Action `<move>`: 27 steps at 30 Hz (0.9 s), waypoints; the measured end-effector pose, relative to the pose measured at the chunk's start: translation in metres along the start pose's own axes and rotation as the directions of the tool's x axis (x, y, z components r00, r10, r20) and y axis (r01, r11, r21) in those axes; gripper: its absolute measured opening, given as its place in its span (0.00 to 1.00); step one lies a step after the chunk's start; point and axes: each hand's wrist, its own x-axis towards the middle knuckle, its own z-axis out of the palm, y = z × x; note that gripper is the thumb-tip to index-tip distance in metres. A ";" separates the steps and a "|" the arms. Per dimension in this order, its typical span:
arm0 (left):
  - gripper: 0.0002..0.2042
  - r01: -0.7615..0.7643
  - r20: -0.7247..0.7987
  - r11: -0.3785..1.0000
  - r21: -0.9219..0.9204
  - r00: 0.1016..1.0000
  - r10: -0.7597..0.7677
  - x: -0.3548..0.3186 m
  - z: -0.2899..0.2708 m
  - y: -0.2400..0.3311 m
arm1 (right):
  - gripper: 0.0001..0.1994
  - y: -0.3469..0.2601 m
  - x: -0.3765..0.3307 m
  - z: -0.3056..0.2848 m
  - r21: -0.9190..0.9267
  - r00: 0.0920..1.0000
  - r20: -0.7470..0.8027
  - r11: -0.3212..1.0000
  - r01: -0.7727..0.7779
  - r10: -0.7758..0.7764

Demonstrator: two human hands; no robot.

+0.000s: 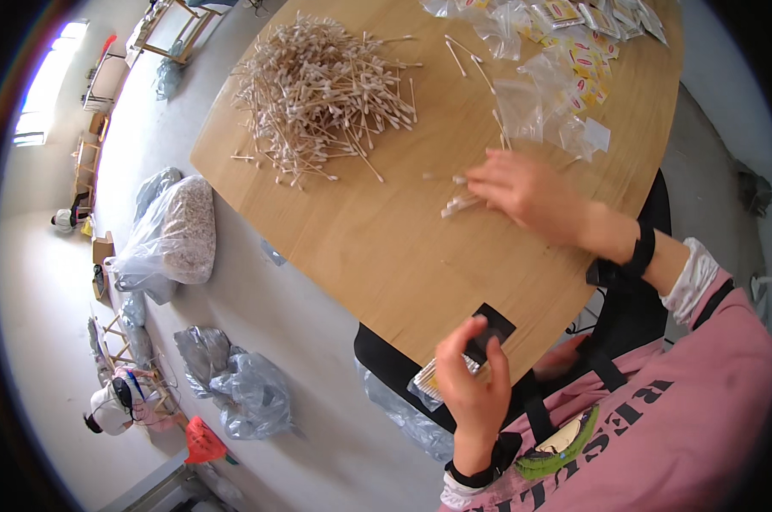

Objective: Counting cotton swabs, aligning them in rows, and placing them into small plastic bags with labels.

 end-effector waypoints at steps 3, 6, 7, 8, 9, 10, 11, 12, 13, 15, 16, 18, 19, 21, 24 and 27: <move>0.24 0.014 -0.025 0.996 0.094 1.000 -0.011 0.018 0.007 -0.004 | 0.13 -0.014 -0.023 0.003 -0.050 0.993 -0.024 0.992 0.118 -0.119; 0.28 -0.046 0.020 0.971 0.235 0.999 0.042 0.036 0.014 -0.010 | 0.10 -0.027 -0.039 0.003 -0.003 0.981 -0.010 0.981 0.196 -0.196; 0.29 -0.106 0.072 0.951 0.291 0.993 0.089 0.043 0.018 -0.011 | 0.12 -0.027 -0.042 0.001 0.019 0.979 0.031 0.980 0.200 -0.201; 0.29 -0.109 0.077 0.954 0.280 0.993 0.090 0.047 0.022 -0.010 | 0.15 -0.027 -0.045 -0.002 0.039 0.976 0.072 0.979 0.202 -0.204; 0.30 -0.152 0.145 0.938 0.312 0.983 0.111 0.050 0.027 -0.012 | 0.15 -0.028 -0.046 -0.004 0.033 0.977 0.081 0.980 0.197 -0.199; 0.30 -0.199 0.213 0.919 0.339 0.968 0.131 0.053 0.033 -0.014 | 0.17 -0.028 -0.046 -0.006 0.096 0.987 0.068 0.986 0.139 -0.146; 0.28 -0.237 0.205 0.903 0.358 0.964 0.171 0.055 0.042 -0.017 | 0.20 -0.027 -0.046 -0.011 0.158 0.994 0.058 0.984 0.081 -0.091; 0.28 -0.231 0.204 0.906 0.353 0.965 0.166 0.056 0.047 -0.023 | 0.20 -0.024 -0.046 -0.018 0.158 0.994 0.065 0.984 0.080 -0.092; 0.27 -0.235 0.175 0.913 0.332 0.967 0.185 0.056 0.050 -0.027 | 0.18 -0.019 -0.044 -0.033 0.211 0.995 0.088 0.977 0.020 -0.039; 0.21 -0.241 0.105 0.924 0.298 0.970 0.219 0.060 0.055 -0.029 | 0.16 -0.004 -0.048 -0.058 0.259 0.993 0.118 0.965 -0.045 0.014; 0.21 -0.238 0.103 0.925 0.295 0.971 0.217 0.060 0.055 -0.030 | 0.15 0.005 -0.054 -0.071 0.128 0.984 0.174 0.991 -0.045 0.023; 0.19 -0.241 0.078 0.933 0.268 0.971 0.228 0.061 0.056 -0.032 | 0.15 0.023 -0.065 -0.081 -0.012 0.972 0.230 0.999 -0.037 0.038; 0.19 -0.242 0.077 0.935 0.260 0.970 0.230 0.063 0.058 -0.032 | 0.12 0.034 -0.072 -0.081 -0.052 0.974 0.224 0.998 -0.018 0.029; 0.14 -0.265 0.059 0.930 0.255 0.964 0.258 0.064 0.059 -0.031 | 0.05 0.042 -0.072 -0.079 -0.092 0.978 0.209 0.996 0.010 0.009; 0.12 -0.260 0.054 0.928 0.265 0.966 0.255 0.063 0.060 -0.030 | 0.05 0.041 -0.052 -0.072 -0.162 0.972 0.206 0.976 0.148 -0.114; 0.10 -0.245 0.060 0.930 0.275 0.969 0.238 0.059 0.058 -0.032 | 0.05 0.032 -0.024 -0.053 -0.023 0.950 0.123 0.956 0.293 -0.288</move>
